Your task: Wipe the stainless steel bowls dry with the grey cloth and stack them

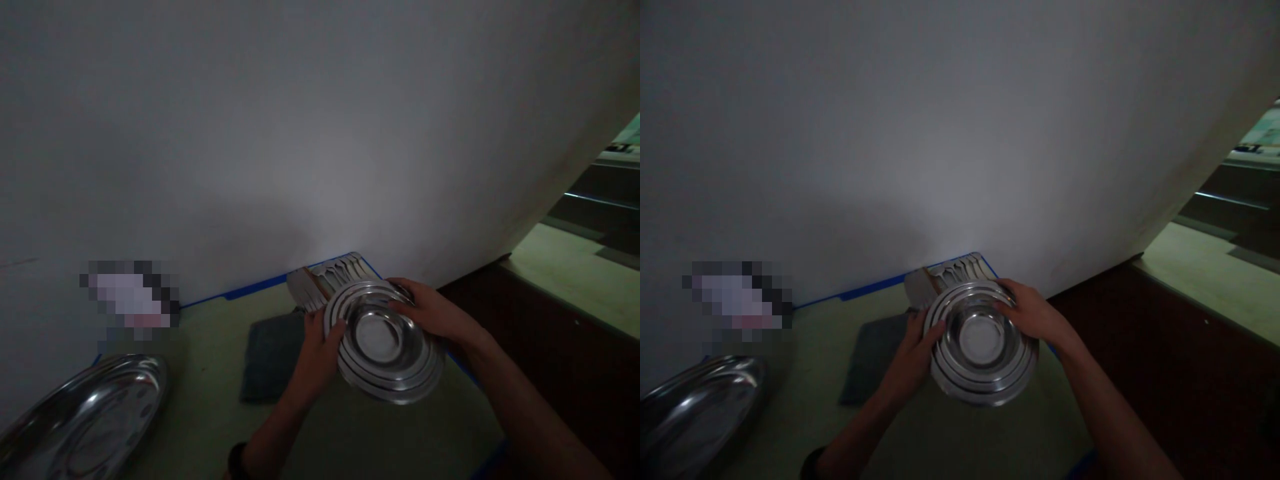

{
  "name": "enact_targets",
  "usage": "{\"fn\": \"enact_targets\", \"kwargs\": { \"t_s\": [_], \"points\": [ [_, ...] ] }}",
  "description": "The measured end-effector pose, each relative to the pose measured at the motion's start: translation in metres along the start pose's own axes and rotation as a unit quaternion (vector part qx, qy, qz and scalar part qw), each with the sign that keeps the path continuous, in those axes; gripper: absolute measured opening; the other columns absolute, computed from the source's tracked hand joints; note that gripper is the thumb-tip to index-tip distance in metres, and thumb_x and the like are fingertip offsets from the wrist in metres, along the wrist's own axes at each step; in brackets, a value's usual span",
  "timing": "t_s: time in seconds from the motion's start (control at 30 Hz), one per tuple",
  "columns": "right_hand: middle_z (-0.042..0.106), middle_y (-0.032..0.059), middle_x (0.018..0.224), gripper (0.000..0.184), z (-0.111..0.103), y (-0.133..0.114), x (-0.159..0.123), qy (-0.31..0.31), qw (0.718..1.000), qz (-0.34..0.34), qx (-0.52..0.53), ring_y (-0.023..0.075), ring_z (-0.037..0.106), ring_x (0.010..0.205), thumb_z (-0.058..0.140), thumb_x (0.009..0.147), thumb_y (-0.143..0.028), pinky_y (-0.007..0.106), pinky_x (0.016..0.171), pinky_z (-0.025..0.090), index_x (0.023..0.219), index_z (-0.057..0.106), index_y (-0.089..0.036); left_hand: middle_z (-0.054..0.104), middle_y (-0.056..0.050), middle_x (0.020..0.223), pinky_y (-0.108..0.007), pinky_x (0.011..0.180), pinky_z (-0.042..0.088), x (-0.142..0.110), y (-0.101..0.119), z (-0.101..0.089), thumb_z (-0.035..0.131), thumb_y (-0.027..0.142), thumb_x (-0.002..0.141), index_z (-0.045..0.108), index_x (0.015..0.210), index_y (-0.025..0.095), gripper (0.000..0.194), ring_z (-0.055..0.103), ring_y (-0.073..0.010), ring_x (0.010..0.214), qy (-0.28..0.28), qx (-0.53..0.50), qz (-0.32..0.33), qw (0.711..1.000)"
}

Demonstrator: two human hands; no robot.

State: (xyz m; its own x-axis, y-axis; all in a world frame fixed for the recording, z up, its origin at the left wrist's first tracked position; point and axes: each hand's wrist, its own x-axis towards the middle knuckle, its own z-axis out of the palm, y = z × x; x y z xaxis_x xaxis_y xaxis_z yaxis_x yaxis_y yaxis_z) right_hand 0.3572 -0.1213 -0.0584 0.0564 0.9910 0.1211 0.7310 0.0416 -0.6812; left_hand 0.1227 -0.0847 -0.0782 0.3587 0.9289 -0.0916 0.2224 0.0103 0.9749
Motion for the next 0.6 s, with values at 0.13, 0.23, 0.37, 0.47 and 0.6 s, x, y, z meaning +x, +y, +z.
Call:
{"fn": "enact_targets", "kwargs": {
  "t_s": [0.13, 0.23, 0.37, 0.47, 0.6],
  "points": [
    [0.067, 0.0123, 0.121, 0.042, -0.014, 0.028, -0.014, 0.01, 1.0, 0.027, -0.006, 0.0271, 0.063, 0.11, 0.052, 0.084, -0.035, 0.043, 0.099, 0.046, 0.122, 0.059, -0.016, 0.057, -0.011, 0.137, -0.042, 0.111, 0.031, 0.002, 0.0, 0.017, 0.047, 0.046, 0.091, 0.051, 0.133, 0.019, 0.05, 0.051, -0.0257, 0.126, -0.127, 0.029, 0.064, 0.989],
    [0.07, 0.0099, 0.116, 0.039, -0.016, 0.045, -0.014, 0.03, 0.998, 0.052, -0.025, 0.0256, 0.066, 0.105, 0.048, 0.085, -0.033, 0.041, 0.094, 0.05, 0.119, 0.061, -0.018, 0.059, -0.01, 0.135, -0.043, 0.108, 0.036, 0.01, -0.002, 0.025, 0.048, 0.043, 0.091, 0.053, 0.131, 0.02, 0.047, 0.055, -0.0264, 0.122, -0.172, 0.037, 0.096, 0.98],
    [0.072, 0.0096, 0.11, 0.035, -0.011, 0.062, -0.006, 0.051, 0.992, 0.08, -0.08, 0.0243, 0.067, 0.1, 0.048, 0.085, -0.03, 0.037, 0.091, 0.05, 0.115, 0.063, -0.018, 0.059, -0.014, 0.134, -0.043, 0.103, 0.043, 0.016, -0.004, 0.03, 0.053, 0.034, 0.087, 0.043, 0.139, 0.016, 0.056, 0.059, -0.0263, 0.115, -0.185, 0.06, 0.107, 0.975],
    [0.07, 0.0162, 0.107, 0.037, -0.006, 0.069, -0.001, 0.076, 0.984, 0.112, -0.118, 0.0296, 0.066, 0.098, 0.049, 0.084, -0.031, 0.042, 0.09, 0.05, 0.113, 0.063, -0.012, 0.057, -0.015, 0.137, -0.043, 0.101, 0.044, 0.009, 0.0, 0.026, 0.052, 0.034, 0.088, 0.039, 0.143, 0.017, 0.059, 0.06, -0.0264, 0.113, -0.209, 0.104, 0.124, 0.964],
    [0.057, 0.0238, 0.12, 0.048, 0.0, 0.056, 0.0, 0.121, 0.971, 0.123, -0.168, 0.0361, 0.059, 0.11, 0.05, 0.084, -0.034, 0.048, 0.098, 0.043, 0.123, 0.057, -0.007, 0.047, -0.014, 0.146, -0.043, 0.108, 0.037, -0.004, 0.006, 0.011, 0.053, 0.036, 0.087, 0.037, 0.145, 0.019, 0.063, 0.048, -0.0274, 0.129, -0.226, 0.179, 0.168, 0.943]
  ]
}}
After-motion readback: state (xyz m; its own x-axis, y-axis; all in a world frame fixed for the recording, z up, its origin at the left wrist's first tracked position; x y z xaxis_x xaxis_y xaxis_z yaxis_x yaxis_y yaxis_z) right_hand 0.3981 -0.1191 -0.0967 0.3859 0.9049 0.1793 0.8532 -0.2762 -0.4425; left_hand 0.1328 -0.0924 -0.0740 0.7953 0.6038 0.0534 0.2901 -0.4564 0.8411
